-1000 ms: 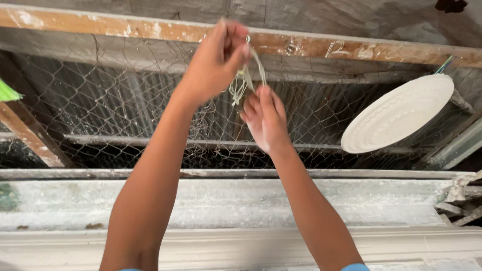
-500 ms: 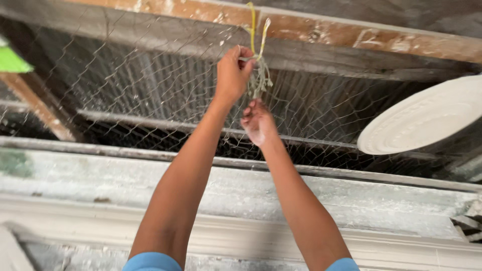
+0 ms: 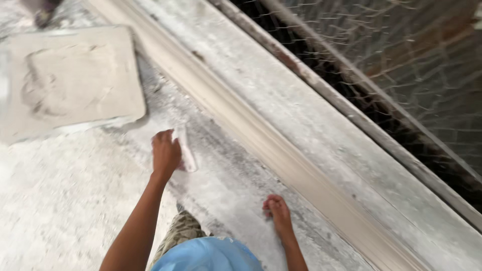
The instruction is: The person untangles a thin green string and hangs it on a wire mesh, then uses a trowel to scrape and smooth a pile of white plaster on a square board. The person works at a cluttered workbench with buckets and tools nearby.
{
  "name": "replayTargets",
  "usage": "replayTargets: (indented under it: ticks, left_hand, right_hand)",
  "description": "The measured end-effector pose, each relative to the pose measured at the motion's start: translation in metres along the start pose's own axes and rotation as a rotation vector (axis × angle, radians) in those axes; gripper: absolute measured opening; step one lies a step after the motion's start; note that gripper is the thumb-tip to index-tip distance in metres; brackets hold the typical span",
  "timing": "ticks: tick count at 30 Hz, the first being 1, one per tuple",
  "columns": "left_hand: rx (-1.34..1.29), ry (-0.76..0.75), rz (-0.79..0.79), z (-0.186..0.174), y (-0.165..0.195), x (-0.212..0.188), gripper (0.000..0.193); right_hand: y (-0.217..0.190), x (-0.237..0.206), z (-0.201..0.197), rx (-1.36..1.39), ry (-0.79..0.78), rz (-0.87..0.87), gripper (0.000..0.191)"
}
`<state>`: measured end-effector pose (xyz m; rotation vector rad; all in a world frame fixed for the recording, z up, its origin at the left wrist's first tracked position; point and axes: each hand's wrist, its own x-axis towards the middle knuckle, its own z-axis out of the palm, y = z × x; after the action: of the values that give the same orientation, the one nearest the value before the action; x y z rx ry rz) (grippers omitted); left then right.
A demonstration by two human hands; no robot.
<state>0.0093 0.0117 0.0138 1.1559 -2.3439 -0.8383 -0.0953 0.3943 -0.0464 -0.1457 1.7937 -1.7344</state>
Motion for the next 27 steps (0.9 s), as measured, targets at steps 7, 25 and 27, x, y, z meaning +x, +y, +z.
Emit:
replayTargets:
  ticks: [7,25,27]
  left_hand:
    - [0.432,-0.284,0.108,-0.038,-0.032,-0.007,0.104]
    - [-0.876,-0.757,-0.412,-0.181,-0.195,-0.015,0.034]
    - [-0.904,-0.523,-0.436,-0.213,-0.219,-0.025,0.036]
  right_hand:
    - [-0.037,-0.003,0.122,-0.768,-0.372,-0.07,0.036]
    - [0.002,0.011,0.403,0.066,-0.152,0.099,0.053]
    - [0.001,0.011,0.447,-0.167,-0.193,-0.003,0.047]
